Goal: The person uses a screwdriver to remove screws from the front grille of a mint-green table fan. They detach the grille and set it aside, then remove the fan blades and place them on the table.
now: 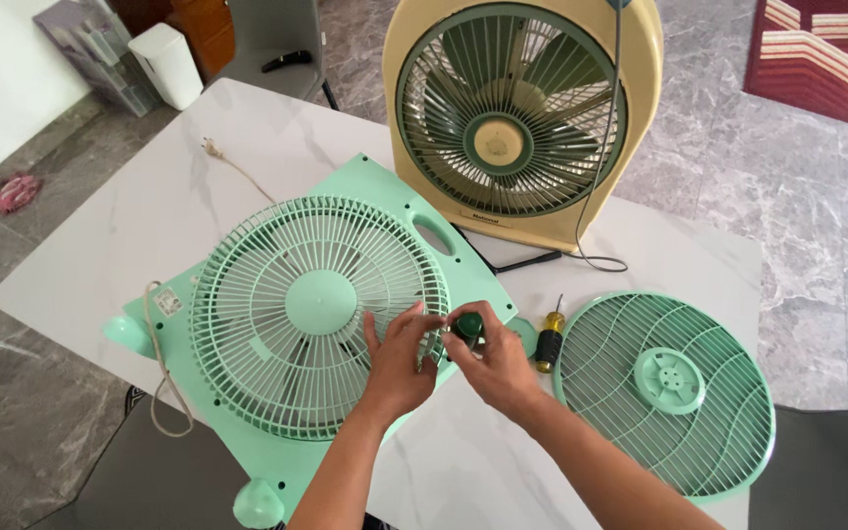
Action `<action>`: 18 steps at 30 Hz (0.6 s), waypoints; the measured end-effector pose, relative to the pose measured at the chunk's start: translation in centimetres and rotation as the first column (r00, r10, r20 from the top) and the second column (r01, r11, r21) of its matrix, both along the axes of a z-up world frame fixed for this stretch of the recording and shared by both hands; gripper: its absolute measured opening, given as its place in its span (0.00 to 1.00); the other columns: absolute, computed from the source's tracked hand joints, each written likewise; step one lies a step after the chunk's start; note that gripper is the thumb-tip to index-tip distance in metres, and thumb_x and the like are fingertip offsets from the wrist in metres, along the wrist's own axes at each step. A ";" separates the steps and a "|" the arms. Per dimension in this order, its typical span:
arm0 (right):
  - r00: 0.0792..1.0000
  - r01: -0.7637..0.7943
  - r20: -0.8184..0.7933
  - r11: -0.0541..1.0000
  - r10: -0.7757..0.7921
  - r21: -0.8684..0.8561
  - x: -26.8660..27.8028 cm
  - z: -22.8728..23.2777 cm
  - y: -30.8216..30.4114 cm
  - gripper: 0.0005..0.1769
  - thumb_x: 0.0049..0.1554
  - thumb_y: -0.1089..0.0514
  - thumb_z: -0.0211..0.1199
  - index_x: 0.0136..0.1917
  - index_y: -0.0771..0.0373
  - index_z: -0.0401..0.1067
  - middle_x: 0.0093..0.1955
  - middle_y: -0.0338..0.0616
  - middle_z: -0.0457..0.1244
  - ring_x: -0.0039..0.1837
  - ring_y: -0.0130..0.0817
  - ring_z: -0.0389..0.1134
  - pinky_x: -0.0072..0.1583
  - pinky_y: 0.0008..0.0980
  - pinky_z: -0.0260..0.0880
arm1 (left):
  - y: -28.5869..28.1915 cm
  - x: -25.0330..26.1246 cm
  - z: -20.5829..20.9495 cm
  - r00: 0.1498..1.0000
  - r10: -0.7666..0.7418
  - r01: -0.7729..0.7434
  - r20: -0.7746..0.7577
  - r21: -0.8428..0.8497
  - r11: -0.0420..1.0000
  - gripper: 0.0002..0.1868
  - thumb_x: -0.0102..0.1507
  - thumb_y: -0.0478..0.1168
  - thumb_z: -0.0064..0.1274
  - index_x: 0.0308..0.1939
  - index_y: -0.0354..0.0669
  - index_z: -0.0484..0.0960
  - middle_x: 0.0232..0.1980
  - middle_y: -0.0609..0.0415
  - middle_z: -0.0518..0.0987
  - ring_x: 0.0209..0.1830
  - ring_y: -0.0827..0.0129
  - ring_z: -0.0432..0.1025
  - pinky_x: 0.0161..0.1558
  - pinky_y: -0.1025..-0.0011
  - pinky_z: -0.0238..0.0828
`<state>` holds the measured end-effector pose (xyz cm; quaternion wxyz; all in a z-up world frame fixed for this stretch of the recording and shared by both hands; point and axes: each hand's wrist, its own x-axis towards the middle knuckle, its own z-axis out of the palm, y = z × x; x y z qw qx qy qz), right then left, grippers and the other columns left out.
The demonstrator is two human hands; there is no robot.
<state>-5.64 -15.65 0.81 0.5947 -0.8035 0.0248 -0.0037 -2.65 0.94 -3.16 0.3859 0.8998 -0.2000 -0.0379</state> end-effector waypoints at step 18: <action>0.999 0.050 -0.027 0.991 -0.047 0.126 -0.6 -1.6 -0.5 0.08 0.60 0.60 0.64 0.51 0.61 0.68 0.36 0.35 0.62 0.35 0.18 0.57 0.35 0.24 0.59 | 0.0 -0.4 0.1 0.998 0.048 -0.047 0.033 -0.028 0.998 0.30 0.51 0.22 0.44 0.55 0.50 0.75 0.57 0.59 0.79 0.78 0.67 0.59 0.78 0.40 0.16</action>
